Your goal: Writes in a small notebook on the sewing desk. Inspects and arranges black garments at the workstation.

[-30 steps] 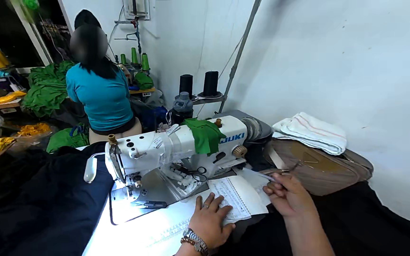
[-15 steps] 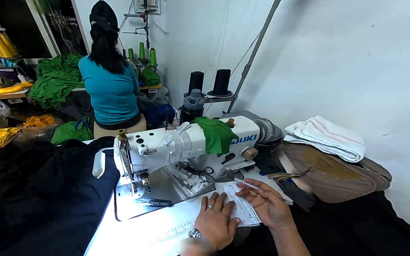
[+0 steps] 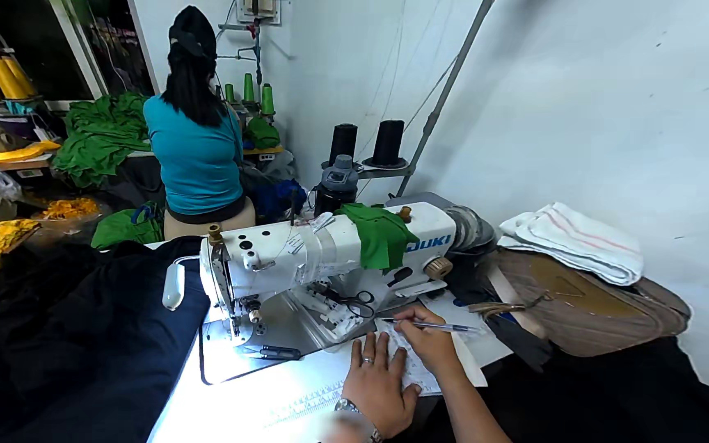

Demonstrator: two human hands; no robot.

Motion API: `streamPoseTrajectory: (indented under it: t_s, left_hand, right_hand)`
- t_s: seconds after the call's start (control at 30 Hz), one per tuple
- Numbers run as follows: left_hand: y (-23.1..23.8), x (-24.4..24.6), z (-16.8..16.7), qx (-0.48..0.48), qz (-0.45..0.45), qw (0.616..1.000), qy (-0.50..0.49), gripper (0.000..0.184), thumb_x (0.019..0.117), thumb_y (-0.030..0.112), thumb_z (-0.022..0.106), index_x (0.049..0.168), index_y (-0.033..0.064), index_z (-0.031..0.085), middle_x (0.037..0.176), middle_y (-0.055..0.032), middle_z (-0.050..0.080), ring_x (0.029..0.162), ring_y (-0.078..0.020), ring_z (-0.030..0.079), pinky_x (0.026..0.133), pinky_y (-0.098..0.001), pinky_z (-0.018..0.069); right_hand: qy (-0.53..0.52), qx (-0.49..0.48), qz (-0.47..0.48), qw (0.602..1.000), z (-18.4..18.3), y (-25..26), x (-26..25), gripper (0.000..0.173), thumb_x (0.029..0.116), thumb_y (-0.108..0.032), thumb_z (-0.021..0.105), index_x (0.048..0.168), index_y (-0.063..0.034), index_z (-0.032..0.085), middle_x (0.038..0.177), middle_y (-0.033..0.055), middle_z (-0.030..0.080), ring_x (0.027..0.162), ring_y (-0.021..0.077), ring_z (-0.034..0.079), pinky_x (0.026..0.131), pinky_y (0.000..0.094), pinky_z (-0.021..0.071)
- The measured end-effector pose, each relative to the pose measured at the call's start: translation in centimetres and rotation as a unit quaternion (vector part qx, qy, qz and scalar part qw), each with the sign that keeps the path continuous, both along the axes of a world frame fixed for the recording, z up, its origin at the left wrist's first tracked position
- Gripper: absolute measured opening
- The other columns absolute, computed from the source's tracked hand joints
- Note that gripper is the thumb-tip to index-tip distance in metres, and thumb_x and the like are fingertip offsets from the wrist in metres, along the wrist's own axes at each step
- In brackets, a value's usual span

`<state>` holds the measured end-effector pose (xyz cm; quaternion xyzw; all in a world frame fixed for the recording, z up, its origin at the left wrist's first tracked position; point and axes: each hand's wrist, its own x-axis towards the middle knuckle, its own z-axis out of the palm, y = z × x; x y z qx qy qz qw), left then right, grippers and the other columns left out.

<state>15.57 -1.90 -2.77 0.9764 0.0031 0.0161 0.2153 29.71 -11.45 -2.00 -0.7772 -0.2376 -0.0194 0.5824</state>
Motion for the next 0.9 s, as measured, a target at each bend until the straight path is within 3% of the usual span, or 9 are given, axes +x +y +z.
streamPoseTrajectory:
  t_s: [0.57, 0.77, 0.9]
  left_hand:
    - [0.01, -0.04, 0.38, -0.001, -0.005, 1.000, 0.008, 0.068, 0.1044, 0.060, 0.031, 0.161, 0.0226, 0.035, 0.172, -0.0076, 0.018, 0.159, -0.0314, 0.012, 0.126, -0.0599, 0.0077]
    - [0.01, -0.02, 0.30, -0.005, -0.005, 1.000, 0.007, 0.069, 0.1041, 0.060, 0.031, 0.161, 0.0228, 0.035, 0.172, -0.0076, 0.018, 0.159, -0.0317, 0.011, 0.126, -0.0608, 0.0072]
    - [-0.05, -0.07, 0.34, -0.002, -0.008, 1.000, 0.011, 0.077, 0.1001, 0.068, 0.034, 0.162, 0.0222, 0.034, 0.172, -0.0086, 0.018, 0.159, -0.0319, 0.011, 0.126, -0.0619, 0.0074]
  right_hand:
    - [-0.032, -0.059, -0.037, 0.997, 0.22, 0.40, -0.39, 0.010, 0.0906, -0.011, 0.064, 0.083, -0.0069, 0.070, 0.067, 0.0004, 0.064, 0.060, 0.0084, 0.060, 0.060, 0.0288, 0.0519]
    - [-0.033, -0.042, -0.021, 0.998, 0.08, 0.23, -0.07, 0.013, 0.0896, -0.009, 0.064, 0.078, -0.0074, 0.069, 0.064, -0.0001, 0.063, 0.057, 0.0080, 0.058, 0.058, 0.0273, 0.0504]
    - [0.029, 0.013, -0.002, 0.999, 0.10, 0.04, 0.10, 0.011, 0.0903, -0.007, 0.062, 0.082, -0.0039, 0.068, 0.065, 0.0020, 0.063, 0.054, 0.0098, 0.055, 0.054, 0.0270, 0.0476]
